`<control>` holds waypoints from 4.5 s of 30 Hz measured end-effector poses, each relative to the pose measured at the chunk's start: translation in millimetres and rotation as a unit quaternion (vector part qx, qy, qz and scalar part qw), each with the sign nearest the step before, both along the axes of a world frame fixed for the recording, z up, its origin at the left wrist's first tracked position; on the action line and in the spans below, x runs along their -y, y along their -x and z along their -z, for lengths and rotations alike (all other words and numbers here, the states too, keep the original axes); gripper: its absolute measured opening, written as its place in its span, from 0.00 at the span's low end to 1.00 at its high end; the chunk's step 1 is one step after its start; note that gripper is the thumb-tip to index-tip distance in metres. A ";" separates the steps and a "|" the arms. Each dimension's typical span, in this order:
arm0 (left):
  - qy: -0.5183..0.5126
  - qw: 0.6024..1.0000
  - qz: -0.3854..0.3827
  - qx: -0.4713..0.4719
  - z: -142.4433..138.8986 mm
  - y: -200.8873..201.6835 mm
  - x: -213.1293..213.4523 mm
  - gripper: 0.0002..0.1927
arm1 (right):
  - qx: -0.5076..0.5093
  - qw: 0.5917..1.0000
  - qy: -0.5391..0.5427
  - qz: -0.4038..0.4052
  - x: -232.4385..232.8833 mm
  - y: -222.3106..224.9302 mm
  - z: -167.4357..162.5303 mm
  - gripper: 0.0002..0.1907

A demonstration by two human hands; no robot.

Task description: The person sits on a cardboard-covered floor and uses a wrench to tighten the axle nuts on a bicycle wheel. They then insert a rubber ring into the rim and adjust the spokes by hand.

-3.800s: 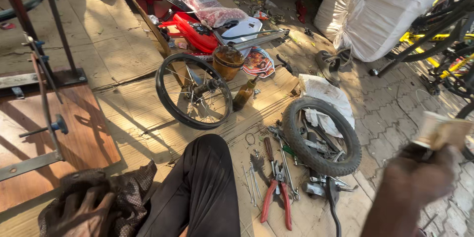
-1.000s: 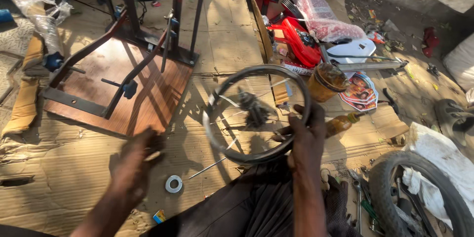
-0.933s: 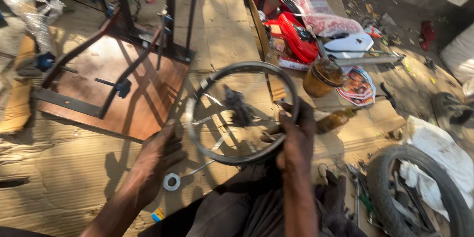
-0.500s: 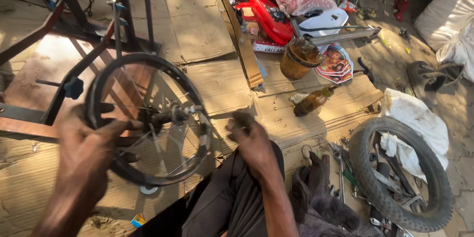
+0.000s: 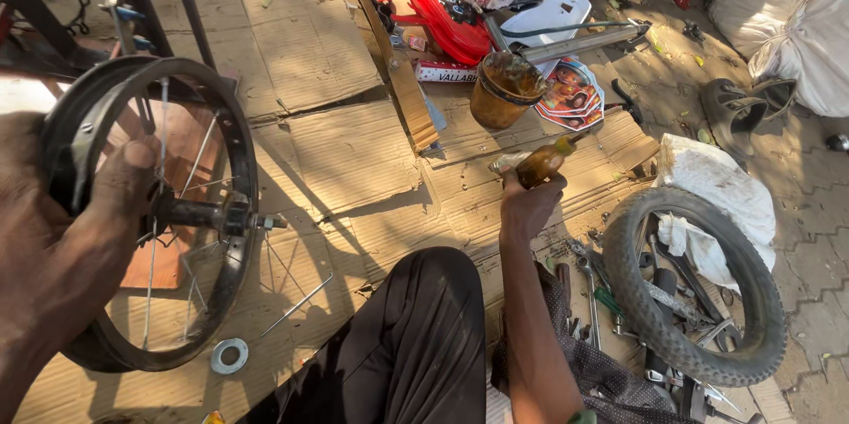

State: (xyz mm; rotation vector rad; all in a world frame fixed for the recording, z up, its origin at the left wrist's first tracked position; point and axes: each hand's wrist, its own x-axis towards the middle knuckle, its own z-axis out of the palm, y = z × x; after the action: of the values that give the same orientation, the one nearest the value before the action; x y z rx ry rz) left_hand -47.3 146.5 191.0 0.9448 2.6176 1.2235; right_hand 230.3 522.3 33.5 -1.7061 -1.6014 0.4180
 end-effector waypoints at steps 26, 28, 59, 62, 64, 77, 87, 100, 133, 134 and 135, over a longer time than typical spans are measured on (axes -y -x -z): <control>0.200 0.976 -0.030 -0.081 -38.1 37.7 -83.2 0.23 | -0.129 0.981 -0.112 -0.095 -148.6 -48.9 -2.3 0.31; 0.150 0.983 -0.005 -0.104 -41.3 37.1 -84.3 0.22 | -0.164 0.973 -0.144 -0.073 -118.8 -42.0 -15.0 0.28; 0.097 0.990 0.035 0.096 27.5 76.1 -88.5 0.30 | 0.269 0.694 0.165 -0.647 166.3 67.0 -56.1 0.11; 0.114 0.989 0.025 0.094 29.1 79.2 -90.7 0.27 | 0.114 0.845 0.022 -0.523 97.0 20.8 -62.4 0.16; 0.099 0.991 -0.025 0.087 26.1 79.4 -84.2 0.26 | -0.071 0.949 -0.002 -0.307 54.9 -7.8 -56.2 0.16; 0.092 0.993 0.011 0.077 11.7 64.3 -94.7 0.27 | 0.105 0.981 -0.021 -0.160 -74.6 -75.0 -93.7 0.20; 0.216 0.973 -0.061 0.047 -60.4 18.2 -79.5 0.27 | 0.000 0.977 0.049 -0.206 8.6 -61.0 -94.5 0.21; 0.098 0.993 -0.059 -0.022 -49.2 0.1 -51.1 0.28 | 0.315 0.937 0.088 -0.123 203.1 -236.8 -62.6 0.33; 0.135 0.987 -0.007 -0.091 -51.9 6.6 -46.7 0.25 | 0.328 0.932 0.040 -0.148 260.7 -198.3 -19.4 0.10; 0.120 0.989 -0.006 -0.083 -52.2 5.2 -45.7 0.25 | 0.339 0.928 0.016 -0.154 253.2 -198.6 -14.0 0.12; 0.108 0.991 -0.006 -0.074 -52.0 4.5 -43.2 0.25 | 0.371 0.916 -0.020 -0.152 246.6 -199.5 -8.0 0.11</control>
State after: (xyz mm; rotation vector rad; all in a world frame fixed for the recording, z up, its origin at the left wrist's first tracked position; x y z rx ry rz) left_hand -51.8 189.7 242.9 1.0164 2.8011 0.8800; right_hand 429.8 275.8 41.5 -1.6814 -2.4135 -0.1582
